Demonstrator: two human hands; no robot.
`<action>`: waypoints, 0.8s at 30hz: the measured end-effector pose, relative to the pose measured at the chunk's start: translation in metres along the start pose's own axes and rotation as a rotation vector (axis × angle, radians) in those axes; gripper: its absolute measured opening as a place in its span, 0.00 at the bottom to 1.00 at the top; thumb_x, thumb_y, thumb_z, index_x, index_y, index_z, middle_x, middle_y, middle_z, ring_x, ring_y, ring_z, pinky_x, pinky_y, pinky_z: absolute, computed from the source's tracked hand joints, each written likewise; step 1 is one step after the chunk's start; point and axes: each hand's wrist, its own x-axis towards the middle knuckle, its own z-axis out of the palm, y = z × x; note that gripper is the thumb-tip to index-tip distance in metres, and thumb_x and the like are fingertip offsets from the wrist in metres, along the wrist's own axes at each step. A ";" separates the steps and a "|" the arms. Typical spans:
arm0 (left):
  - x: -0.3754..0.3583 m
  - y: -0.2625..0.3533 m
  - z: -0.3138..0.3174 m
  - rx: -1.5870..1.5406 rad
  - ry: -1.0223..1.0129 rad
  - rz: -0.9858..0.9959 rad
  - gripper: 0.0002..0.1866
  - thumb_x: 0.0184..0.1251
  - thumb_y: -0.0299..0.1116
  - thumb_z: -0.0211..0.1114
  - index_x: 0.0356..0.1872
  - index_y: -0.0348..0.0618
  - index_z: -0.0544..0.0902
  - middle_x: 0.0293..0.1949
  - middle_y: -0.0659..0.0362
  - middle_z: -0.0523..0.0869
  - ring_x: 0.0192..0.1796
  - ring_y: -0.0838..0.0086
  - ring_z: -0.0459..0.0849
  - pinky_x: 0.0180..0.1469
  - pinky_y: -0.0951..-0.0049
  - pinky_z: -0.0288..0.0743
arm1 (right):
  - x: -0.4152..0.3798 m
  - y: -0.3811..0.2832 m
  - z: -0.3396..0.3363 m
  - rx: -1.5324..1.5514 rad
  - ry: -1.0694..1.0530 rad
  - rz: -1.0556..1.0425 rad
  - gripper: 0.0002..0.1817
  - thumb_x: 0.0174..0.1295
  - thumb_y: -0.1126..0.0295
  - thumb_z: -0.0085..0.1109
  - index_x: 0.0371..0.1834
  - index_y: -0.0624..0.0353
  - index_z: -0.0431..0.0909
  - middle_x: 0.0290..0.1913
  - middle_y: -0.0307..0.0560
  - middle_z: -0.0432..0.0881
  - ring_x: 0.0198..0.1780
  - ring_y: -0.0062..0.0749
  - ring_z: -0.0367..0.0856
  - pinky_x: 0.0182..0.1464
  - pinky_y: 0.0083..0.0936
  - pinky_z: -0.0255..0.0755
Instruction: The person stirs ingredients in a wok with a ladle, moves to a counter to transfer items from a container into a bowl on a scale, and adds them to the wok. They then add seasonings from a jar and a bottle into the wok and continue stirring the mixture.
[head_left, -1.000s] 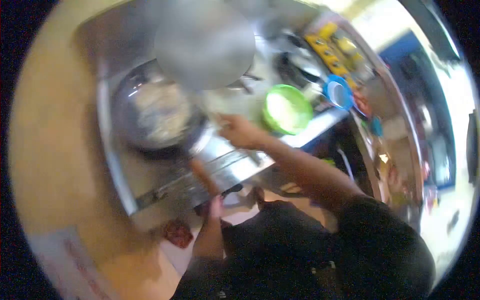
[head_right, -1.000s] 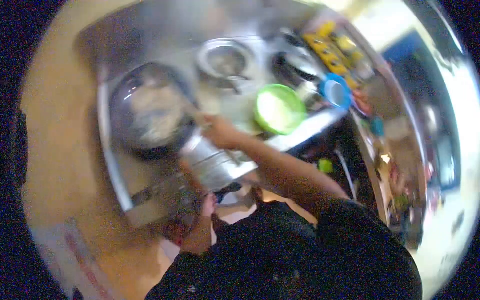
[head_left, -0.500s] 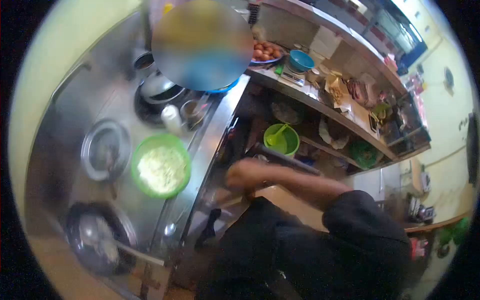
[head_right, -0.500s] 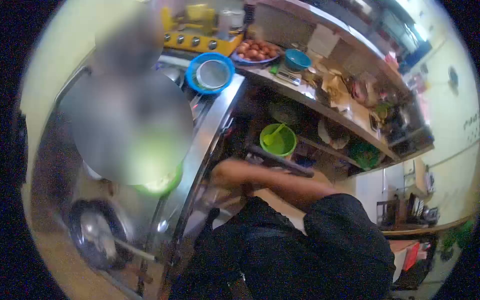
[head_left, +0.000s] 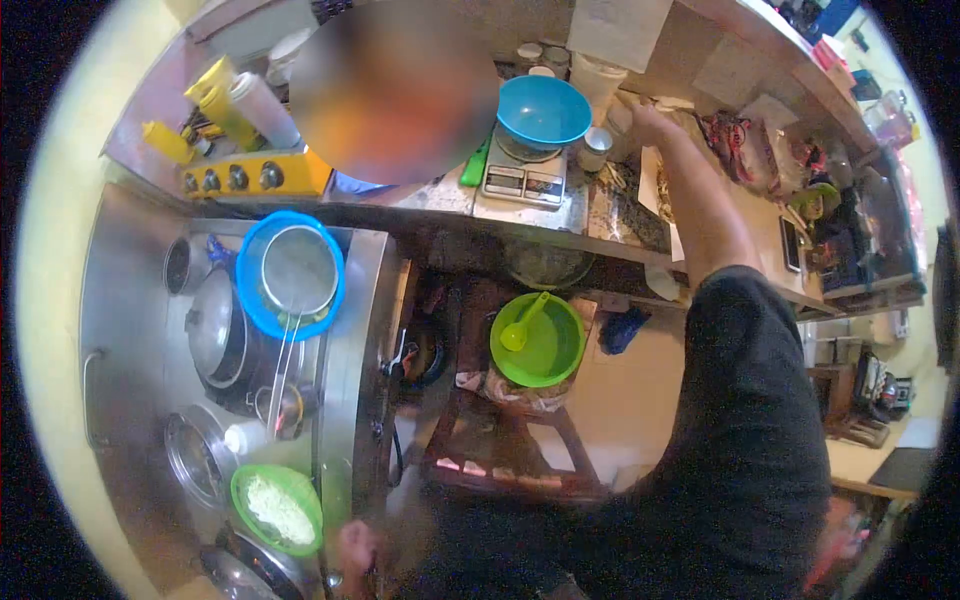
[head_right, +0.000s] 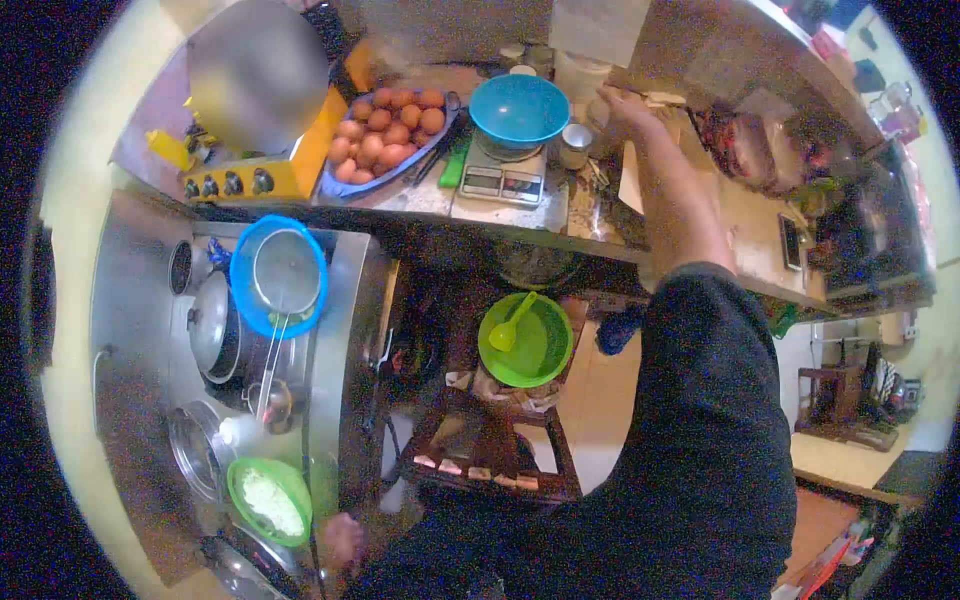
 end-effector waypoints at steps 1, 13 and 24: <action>-0.010 0.057 0.042 0.261 0.225 0.099 0.06 0.68 0.34 0.59 0.36 0.43 0.77 0.26 0.64 0.77 0.24 0.80 0.74 0.25 0.79 0.69 | -0.003 -0.014 -0.013 0.049 -0.115 0.033 0.46 0.42 0.66 0.72 0.68 0.52 0.58 0.57 0.61 0.75 0.60 0.52 0.72 0.60 0.40 0.68; 0.041 0.296 0.348 0.158 -0.412 0.567 0.17 0.66 0.35 0.62 0.50 0.33 0.74 0.41 0.53 0.83 0.42 0.69 0.83 0.50 0.70 0.77 | -0.049 -0.005 -0.150 0.242 0.268 -0.108 0.45 0.33 0.60 0.79 0.59 0.51 0.67 0.50 0.57 0.79 0.52 0.47 0.78 0.53 0.41 0.73; 0.053 0.261 0.458 -0.560 -1.075 -0.075 0.38 0.57 0.65 0.56 0.65 0.53 0.66 0.61 0.55 0.72 0.60 0.57 0.73 0.59 0.53 0.72 | -0.271 -0.194 -0.126 0.440 -0.120 -0.622 0.32 0.50 0.42 0.61 0.58 0.36 0.67 0.34 0.63 0.73 0.31 0.56 0.80 0.30 0.43 0.77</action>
